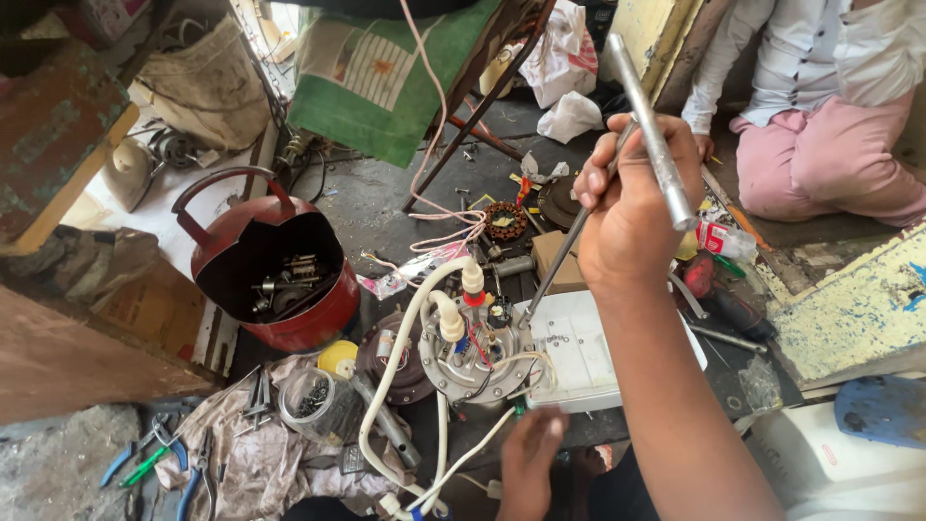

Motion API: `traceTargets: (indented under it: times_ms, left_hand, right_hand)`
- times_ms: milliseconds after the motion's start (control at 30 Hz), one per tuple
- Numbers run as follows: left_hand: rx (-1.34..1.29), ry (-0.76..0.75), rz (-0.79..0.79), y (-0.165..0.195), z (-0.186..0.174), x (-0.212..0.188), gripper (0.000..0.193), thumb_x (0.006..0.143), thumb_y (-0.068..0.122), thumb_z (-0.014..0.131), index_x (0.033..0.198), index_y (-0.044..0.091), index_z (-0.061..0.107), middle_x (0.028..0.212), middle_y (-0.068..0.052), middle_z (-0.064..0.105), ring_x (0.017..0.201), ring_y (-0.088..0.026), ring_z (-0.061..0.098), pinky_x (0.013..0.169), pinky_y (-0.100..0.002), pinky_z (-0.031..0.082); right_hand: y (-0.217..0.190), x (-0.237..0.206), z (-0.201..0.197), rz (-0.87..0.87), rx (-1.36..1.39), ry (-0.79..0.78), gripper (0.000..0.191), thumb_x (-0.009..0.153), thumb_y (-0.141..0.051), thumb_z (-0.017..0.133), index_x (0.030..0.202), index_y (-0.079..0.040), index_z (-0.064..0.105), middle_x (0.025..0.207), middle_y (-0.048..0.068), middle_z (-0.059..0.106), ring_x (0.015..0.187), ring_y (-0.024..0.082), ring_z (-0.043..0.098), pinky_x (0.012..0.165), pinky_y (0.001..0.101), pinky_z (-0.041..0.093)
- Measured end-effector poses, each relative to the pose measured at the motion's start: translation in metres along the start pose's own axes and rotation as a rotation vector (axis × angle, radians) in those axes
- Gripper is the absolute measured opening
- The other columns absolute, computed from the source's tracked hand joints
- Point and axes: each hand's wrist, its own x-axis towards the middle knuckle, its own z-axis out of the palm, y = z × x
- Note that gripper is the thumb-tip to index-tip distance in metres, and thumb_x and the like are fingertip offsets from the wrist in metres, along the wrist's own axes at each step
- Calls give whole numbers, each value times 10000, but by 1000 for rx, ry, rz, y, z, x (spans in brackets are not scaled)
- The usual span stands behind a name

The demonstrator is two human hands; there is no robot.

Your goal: The person sits on the floor of a repair workshop and works on a small appliance motor base, using a T-handle socket wrench to loosen and tighten bolts on the metal housing while holding the unit steady. They reposition the wrench repeatedly and later use pliers on the wiring and fittings.

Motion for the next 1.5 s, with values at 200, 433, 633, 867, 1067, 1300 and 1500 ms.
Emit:
traceTargets:
  times_ms: [200,433,633,867,1067,1300,1500]
  left_hand:
    - [-872,102,-320,4,38,60,430,888,325,616,1167,0,656,1212,-126,739,1111,-232,704,967,-369,512]
    - [-430,403,-435,19,45,52,315,907,271,753,1045,-6,694,786,-70,541,696,-215,516,643,-390,446]
    - [-712,414,-220,19,47,59,291,942,246,721,1079,-9,697,946,-61,697,853,-159,638,707,-327,494]
    - [-931,98,-227,38,59,78,638,883,535,534,1403,169,475,1415,27,601,918,-225,661,662,-356,476]
    - [-932,185,-109,38,75,87,656,961,514,539,1479,124,438,1448,-49,602,871,-185,626,711,-339,508]
    - [-896,182,-114,23,72,87,643,956,546,522,1452,146,442,1322,-128,648,859,-190,635,723,-348,517]
    - [-897,81,-125,18,63,88,682,935,632,454,1401,134,461,1266,-146,663,889,-212,651,745,-354,534]
  right_hand:
    - [1,2,4,-1,-55,1,178,1114,-183,618,1091,-13,567,865,90,564,685,138,508,609,278,419]
    - [-12,8,-7,36,-83,19,213,1101,-216,582,1126,-5,569,837,74,546,655,135,502,585,281,412]
    - [-9,11,-7,33,-74,27,238,1115,-231,590,1097,4,563,811,78,530,652,143,493,584,296,407]
    - [-11,11,-9,72,-94,48,255,1107,-243,587,1097,11,580,821,64,536,648,126,482,584,281,399]
    - [-12,8,-1,3,-61,-2,243,1075,-227,624,1206,-45,530,919,81,591,691,141,546,604,276,449]
    - [4,1,12,-232,-439,-12,446,1088,-247,665,1437,-55,464,1002,57,597,694,82,553,603,251,482]
    - [17,16,7,26,28,-83,438,1081,-414,583,1201,7,576,923,101,656,608,104,526,518,256,423]
